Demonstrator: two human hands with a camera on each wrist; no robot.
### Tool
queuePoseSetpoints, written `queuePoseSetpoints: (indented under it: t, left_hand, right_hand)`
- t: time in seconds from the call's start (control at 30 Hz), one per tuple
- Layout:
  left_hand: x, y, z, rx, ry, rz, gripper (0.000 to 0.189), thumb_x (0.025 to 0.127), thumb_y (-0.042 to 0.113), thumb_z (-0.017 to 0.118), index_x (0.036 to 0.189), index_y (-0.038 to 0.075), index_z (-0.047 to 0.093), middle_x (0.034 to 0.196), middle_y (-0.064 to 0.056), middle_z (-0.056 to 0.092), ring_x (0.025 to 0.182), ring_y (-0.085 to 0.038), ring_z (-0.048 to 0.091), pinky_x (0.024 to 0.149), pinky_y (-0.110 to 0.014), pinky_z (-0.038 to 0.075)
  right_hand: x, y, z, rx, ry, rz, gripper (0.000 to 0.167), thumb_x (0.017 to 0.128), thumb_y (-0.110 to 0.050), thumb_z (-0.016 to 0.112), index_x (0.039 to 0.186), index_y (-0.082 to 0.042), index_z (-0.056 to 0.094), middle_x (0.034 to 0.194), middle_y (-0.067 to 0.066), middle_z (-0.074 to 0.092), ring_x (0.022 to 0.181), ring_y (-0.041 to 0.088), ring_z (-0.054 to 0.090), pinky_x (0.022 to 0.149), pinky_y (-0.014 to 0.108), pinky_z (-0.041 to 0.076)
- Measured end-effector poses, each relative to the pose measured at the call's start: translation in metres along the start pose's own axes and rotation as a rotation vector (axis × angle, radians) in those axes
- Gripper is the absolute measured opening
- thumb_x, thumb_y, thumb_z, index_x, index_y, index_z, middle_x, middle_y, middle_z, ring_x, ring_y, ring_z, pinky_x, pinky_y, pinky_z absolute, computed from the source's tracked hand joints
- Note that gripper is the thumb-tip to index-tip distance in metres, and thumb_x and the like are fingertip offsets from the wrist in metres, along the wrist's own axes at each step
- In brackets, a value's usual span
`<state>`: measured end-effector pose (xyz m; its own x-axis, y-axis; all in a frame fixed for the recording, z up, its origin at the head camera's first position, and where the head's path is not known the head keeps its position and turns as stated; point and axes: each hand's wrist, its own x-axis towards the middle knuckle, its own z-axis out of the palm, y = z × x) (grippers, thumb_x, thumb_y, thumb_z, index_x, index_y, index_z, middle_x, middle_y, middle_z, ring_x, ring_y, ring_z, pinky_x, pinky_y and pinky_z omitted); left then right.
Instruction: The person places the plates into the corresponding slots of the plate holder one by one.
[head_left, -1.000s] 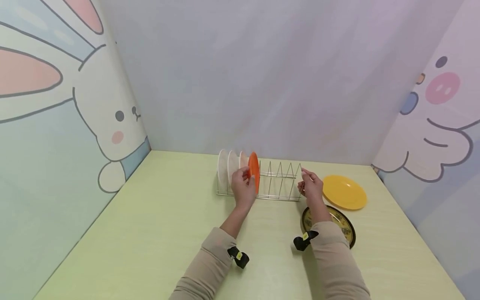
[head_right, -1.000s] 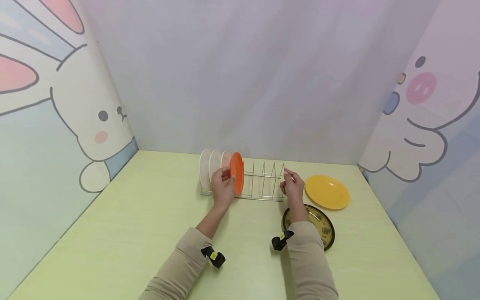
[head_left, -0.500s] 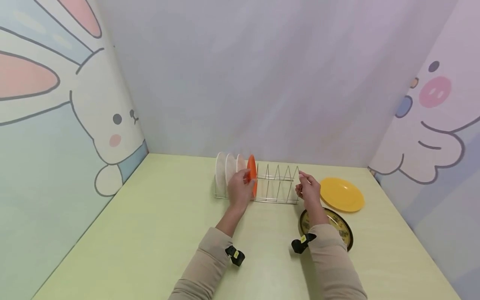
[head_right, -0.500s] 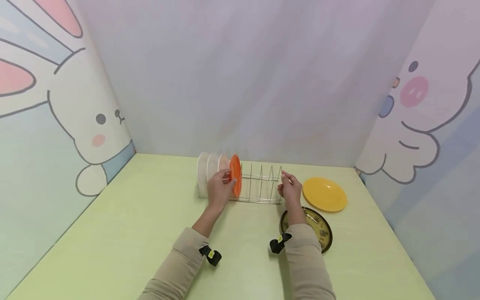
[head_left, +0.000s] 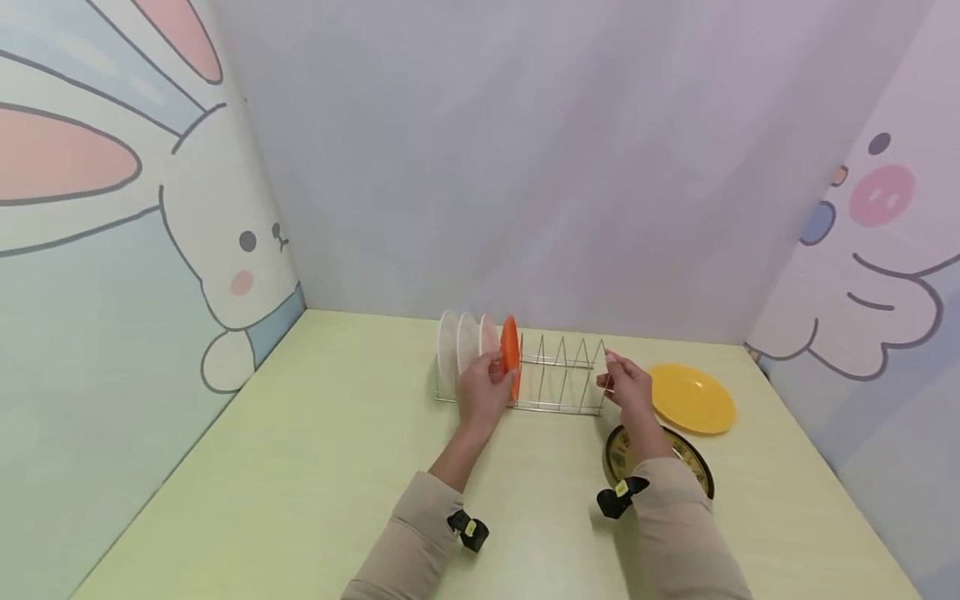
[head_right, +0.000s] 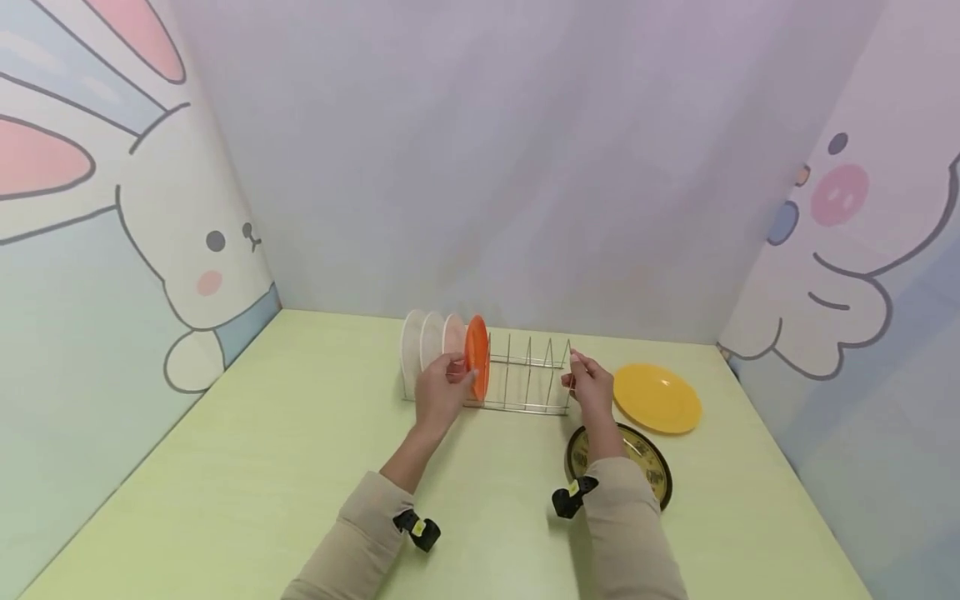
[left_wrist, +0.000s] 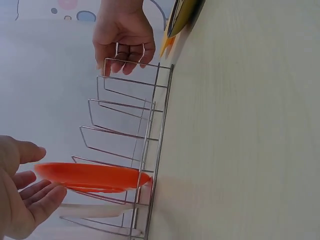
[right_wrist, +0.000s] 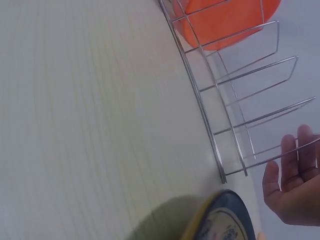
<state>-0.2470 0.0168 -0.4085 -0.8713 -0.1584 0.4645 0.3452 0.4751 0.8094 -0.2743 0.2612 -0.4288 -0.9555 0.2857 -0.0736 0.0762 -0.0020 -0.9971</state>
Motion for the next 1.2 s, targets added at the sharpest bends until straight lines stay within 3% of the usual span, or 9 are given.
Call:
queuePoseSetpoints:
  t: [0.1,0.23,0.33,0.53,0.7,0.87,1.2]
  left_hand:
    - [-0.005,-0.001,-0.013,-0.017,-0.002,0.006,0.029,0.078,0.009,0.073,0.104,-0.001,0.066,0.091,-0.011,0.065,0.079,-0.022,0.060,0.069,-0.034,0.050]
    - [-0.007,-0.002,-0.031,-0.022,0.042,0.027,0.027,0.078,0.006,0.071,0.102,-0.003,0.067,0.092,-0.013,0.064,0.080,-0.028,0.061,0.070,-0.039,0.050]
    - [-0.006,-0.004,-0.042,-0.034,0.037,0.041,0.027,0.079,0.006,0.070,0.104,-0.003,0.066,0.095,-0.014,0.064,0.081,-0.029,0.062,0.070,-0.039,0.051]
    - [-0.008,-0.014,-0.062,-0.071,-0.022,0.044,0.029,0.080,0.007,0.069,0.108,0.001,0.066,0.098,-0.013,0.062,0.083,-0.023,0.063,0.069,-0.032,0.053]
    - [-0.003,-0.026,-0.076,-0.111,-0.012,0.052,0.030,0.082,0.006,0.066,0.111,0.001,0.064,0.100,-0.014,0.061,0.085,-0.021,0.064,0.070,-0.033,0.053]
    - [0.004,-0.039,-0.089,-0.112,0.010,0.021,0.029,0.084,0.004,0.064,0.112,0.000,0.063,0.102,-0.017,0.061,0.086,-0.023,0.063,0.072,-0.037,0.052]
    - [0.029,-0.068,-0.096,-0.103,-0.055,-0.055,0.026,0.088,0.009,0.060,0.114,0.005,0.062,0.103,-0.010,0.062,0.090,-0.022,0.061,0.076,-0.036,0.051]
  right_hand:
    - [-0.007,-0.005,-0.007,-0.104,-0.020,-0.036,0.055,0.096,-0.041,0.046,0.138,-0.007,0.044,0.105,0.010,0.064,0.101,0.025,0.058,0.093,0.045,0.041]
    - [-0.017,-0.013,-0.013,-0.146,-0.031,-0.086,0.057,0.097,-0.040,0.046,0.142,-0.006,0.037,0.127,0.021,0.051,0.116,0.033,0.048,0.098,0.048,0.036]
    - [-0.024,-0.016,-0.013,-0.155,-0.040,-0.109,0.057,0.096,-0.039,0.047,0.142,-0.006,0.037,0.130,0.023,0.048,0.117,0.034,0.047,0.098,0.047,0.036]
    - [-0.050,-0.016,-0.016,-0.280,-0.107,-0.091,0.055,0.098,-0.033,0.046,0.144,-0.006,0.032,0.134,0.023,0.043,0.121,0.035,0.042,0.098,0.048,0.036]
    - [-0.067,-0.018,-0.021,-0.362,-0.165,-0.110,0.060,0.098,-0.037,0.046,0.146,-0.006,0.028,0.140,0.022,0.037,0.126,0.039,0.035,0.099,0.054,0.032]
    - [-0.075,-0.016,-0.023,-0.419,-0.227,-0.140,0.063,0.097,-0.041,0.046,0.146,-0.006,0.026,0.143,0.025,0.031,0.129,0.040,0.030,0.099,0.054,0.031]
    - [-0.090,-0.004,-0.038,-0.458,-0.286,-0.236,0.064,0.096,-0.038,0.049,0.143,0.000,0.030,0.142,0.027,0.029,0.129,0.044,0.027,0.097,0.055,0.033]
